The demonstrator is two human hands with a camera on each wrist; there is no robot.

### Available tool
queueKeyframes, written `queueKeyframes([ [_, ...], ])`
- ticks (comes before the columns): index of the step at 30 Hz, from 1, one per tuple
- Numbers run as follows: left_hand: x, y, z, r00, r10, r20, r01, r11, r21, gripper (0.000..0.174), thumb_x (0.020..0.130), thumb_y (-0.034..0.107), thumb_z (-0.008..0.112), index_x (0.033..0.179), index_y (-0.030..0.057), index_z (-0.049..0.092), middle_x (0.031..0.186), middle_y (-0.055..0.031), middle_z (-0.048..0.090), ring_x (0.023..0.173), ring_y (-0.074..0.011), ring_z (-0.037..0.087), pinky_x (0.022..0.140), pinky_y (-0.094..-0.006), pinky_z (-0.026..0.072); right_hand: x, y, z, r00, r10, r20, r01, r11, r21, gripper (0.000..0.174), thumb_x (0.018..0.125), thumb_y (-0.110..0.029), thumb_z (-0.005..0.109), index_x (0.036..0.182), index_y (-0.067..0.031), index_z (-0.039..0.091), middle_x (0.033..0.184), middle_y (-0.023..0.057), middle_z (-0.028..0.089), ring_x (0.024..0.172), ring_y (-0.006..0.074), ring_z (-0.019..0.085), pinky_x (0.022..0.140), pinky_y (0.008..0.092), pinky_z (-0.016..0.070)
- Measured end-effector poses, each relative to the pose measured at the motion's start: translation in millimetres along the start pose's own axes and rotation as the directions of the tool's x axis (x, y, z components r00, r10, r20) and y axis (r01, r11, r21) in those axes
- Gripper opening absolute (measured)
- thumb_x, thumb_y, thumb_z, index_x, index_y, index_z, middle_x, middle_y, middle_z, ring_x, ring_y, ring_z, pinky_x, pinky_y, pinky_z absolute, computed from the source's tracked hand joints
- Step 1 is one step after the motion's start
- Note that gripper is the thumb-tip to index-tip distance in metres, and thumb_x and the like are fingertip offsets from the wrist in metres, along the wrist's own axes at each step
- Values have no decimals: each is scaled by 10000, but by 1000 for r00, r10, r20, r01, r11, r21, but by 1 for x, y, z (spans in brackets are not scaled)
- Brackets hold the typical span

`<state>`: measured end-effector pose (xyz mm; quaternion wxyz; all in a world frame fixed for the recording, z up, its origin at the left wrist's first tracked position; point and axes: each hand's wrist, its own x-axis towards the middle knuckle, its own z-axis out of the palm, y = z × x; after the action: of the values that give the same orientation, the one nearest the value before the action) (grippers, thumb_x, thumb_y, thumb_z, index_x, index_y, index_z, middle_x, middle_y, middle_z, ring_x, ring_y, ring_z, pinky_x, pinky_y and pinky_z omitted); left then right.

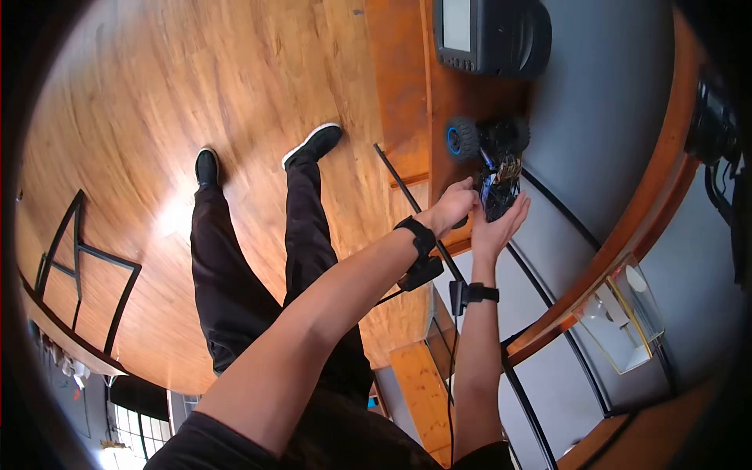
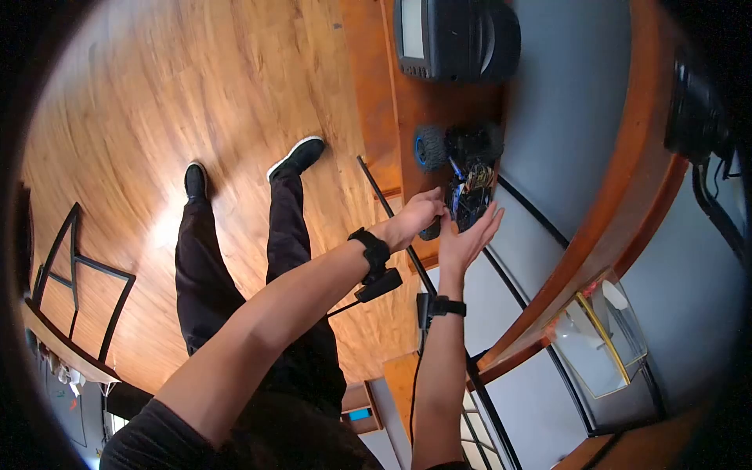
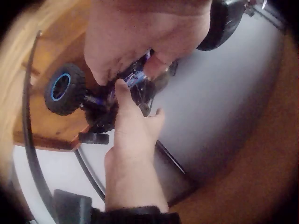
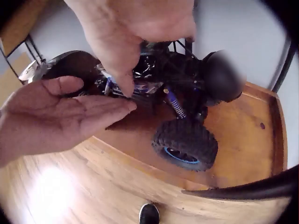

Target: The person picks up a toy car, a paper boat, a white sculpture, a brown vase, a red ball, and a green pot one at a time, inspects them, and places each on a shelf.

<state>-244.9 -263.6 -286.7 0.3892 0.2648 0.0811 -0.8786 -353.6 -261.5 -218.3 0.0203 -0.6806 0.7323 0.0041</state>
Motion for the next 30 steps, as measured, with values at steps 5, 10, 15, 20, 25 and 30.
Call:
queueKeyframes([
  [5, 8, -11, -6, 998, 44, -52, -40, 997, 66, 751, 882, 100, 501, 1514, -65, 131, 1200, -79, 530, 1021, -150, 508, 900, -255, 413, -9, -8, 6, 981, 144, 127, -132, 986, -98, 956, 811, -298, 754, 1534, -96, 161, 1585, 222, 103, 1452, 432, 124, 1131, 581, 198],
  [10, -26, 8, -9, 999, -36, -6, 36, 999, 4, 717, 891, 120, 507, 1515, -28, 186, 1195, -60, 544, 1020, -140, 510, 917, -276, 411, -10, -26, 0, 984, 167, 60, -161, 983, -82, 909, 824, -305, 737, 1523, -86, 199, 1576, 230, 133, 1455, 418, 132, 1128, 578, 203],
  [15, -71, 21, -24, 994, -114, 1, 113, 990, -80, 559, 949, 198, 509, 1462, 50, 343, 1094, -54, 584, 941, -132, 550, 888, -283, 454, -37, -76, -19, 1000, -18, -3, 18, 976, 216, 590, 870, -201, 682, 1377, -32, 433, 1483, 242, 337, 1364, 376, 347, 1097, 471, 311],
  [20, -146, 56, -39, 990, -126, 64, 133, 985, -112, 293, 1004, 223, 458, 1143, 17, 613, 1097, -102, 673, 970, -187, 669, 895, -328, 533, -81, -148, -37, 954, 148, 261, -278, 764, 583, 175, 932, -53, 588, 1091, 20, 592, 1025, 135, 665, 857, 172, 666, 720, 290, 544],
  [25, -242, 82, -72, 986, -149, 71, 155, 985, -75, 269, 1004, 212, 488, 1104, 13, 640, 1070, -102, 684, 943, -190, 684, 886, -334, 556, -138, -193, -45, 951, 22, 309, -217, 760, 613, 180, 933, -70, 596, 1089, 15, 620, 923, 74, 682, 802, 126, 640, 711, 269, 519],
  [30, -346, 104, -109, 990, -139, 10, 139, 990, -20, 227, 974, 211, 581, 1081, 24, 656, 1054, -90, 689, 919, -198, 689, 880, -359, 567, -204, -261, -58, 941, -42, 335, -241, 612, 753, 164, 945, -82, 594, 1073, 14, 633, 939, 50, 678, 816, 103, 621, 741, 251, 505],
])
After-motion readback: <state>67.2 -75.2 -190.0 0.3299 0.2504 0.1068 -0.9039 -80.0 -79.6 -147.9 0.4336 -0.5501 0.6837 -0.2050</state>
